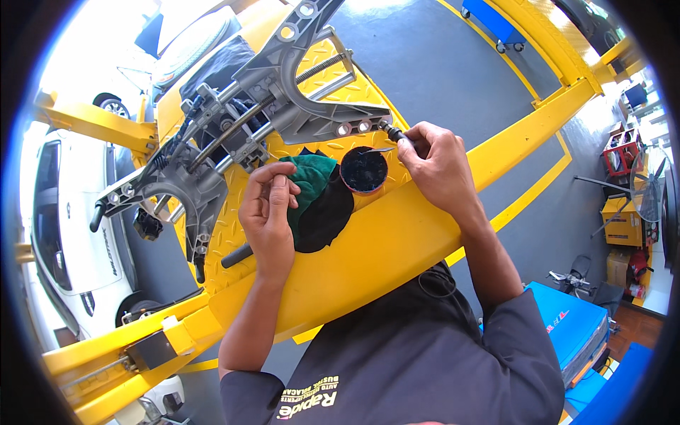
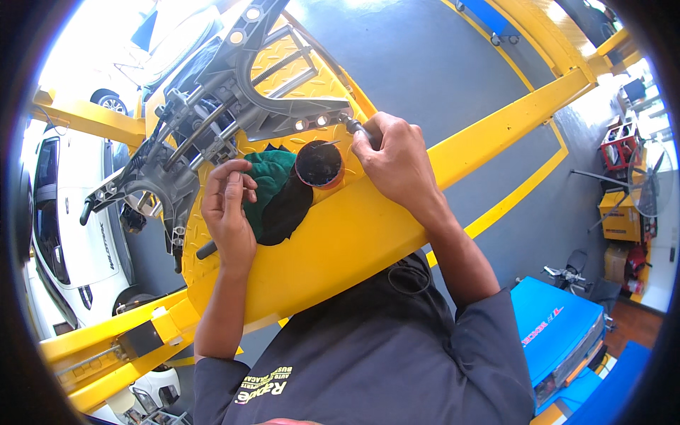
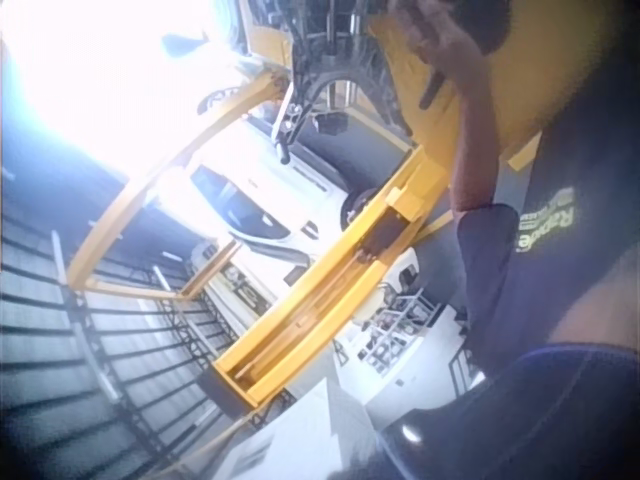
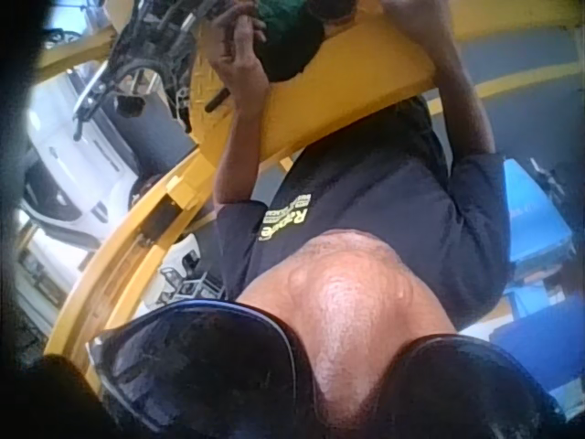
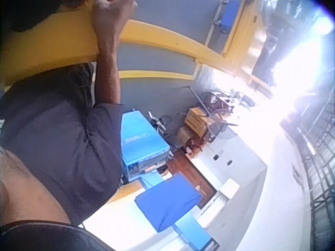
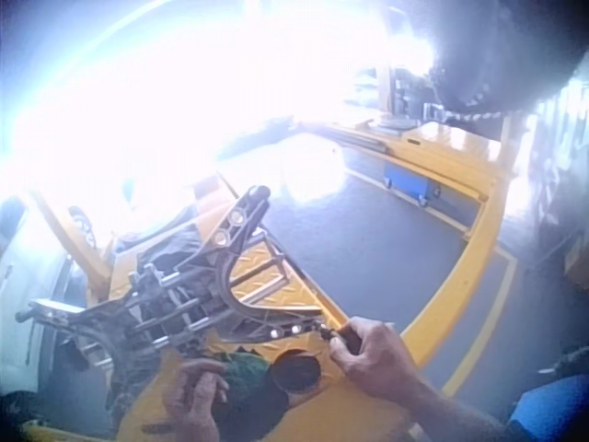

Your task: The person assembles a steering column by hand, applying grease to joints and inserting components into the metal frame. They use a small brush to spread grease and handle the column parts on a yellow lift platform before moving the assembly to a blue tool cabinet.

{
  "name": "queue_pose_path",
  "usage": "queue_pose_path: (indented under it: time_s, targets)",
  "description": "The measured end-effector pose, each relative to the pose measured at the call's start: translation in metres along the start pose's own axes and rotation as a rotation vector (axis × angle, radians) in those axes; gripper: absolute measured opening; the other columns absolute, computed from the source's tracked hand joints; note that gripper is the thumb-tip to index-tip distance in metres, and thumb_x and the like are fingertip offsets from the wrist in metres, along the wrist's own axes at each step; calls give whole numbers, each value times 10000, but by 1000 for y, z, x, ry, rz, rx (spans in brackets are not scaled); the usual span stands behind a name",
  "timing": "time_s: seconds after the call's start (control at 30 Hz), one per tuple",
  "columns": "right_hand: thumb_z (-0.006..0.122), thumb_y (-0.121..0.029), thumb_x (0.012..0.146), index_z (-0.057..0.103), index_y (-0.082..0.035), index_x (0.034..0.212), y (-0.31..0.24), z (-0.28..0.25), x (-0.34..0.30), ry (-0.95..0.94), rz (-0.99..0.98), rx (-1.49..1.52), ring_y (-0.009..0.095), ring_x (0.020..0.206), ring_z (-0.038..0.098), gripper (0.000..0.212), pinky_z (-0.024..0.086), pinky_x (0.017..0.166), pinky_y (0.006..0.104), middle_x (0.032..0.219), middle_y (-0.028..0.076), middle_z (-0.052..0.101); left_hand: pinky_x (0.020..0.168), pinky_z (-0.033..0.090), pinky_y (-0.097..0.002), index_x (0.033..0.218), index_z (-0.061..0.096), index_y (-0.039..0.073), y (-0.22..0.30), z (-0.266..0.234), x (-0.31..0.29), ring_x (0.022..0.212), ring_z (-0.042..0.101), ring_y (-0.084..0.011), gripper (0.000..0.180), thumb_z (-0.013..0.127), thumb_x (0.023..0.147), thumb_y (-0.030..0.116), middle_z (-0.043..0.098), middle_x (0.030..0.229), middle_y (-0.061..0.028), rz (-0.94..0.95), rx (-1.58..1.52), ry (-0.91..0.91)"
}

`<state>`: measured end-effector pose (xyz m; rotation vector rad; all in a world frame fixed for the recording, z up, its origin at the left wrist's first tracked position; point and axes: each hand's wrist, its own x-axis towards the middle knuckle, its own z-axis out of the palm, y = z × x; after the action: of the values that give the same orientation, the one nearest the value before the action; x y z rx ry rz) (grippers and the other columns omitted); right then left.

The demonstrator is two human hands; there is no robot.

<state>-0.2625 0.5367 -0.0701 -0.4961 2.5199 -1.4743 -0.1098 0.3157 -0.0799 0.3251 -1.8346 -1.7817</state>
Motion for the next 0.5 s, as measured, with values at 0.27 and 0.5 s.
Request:
queue_pose_path:
  time_s: [0.27, 0.5]
  targets:
    - [632, -247, 1033, 678, 50, 1016, -12, 0, 0, -61, -24, -285, 345, 727, 748, 300, 576, 740, 458, 848, 237, 742, 764, 484, -238, 1220, 701, 24, -4, 2, -1, 906, 615, -84, 211, 572, 1116, 154, 703, 1120, -51, -29, 7, 13]
    - [625, -280, 1050, 672, 38, 971, -13, 2, 2, -57, -78, -384, 372, 755, 745, 331, 568, 759, 496, 830, 238, 728, 765, 482, -238, 1219, 703, 24, -2, 4, -1, 906, 616, -86, 215, 573, 1113, 159, 703, 1123, -56, -45, 21, -2]
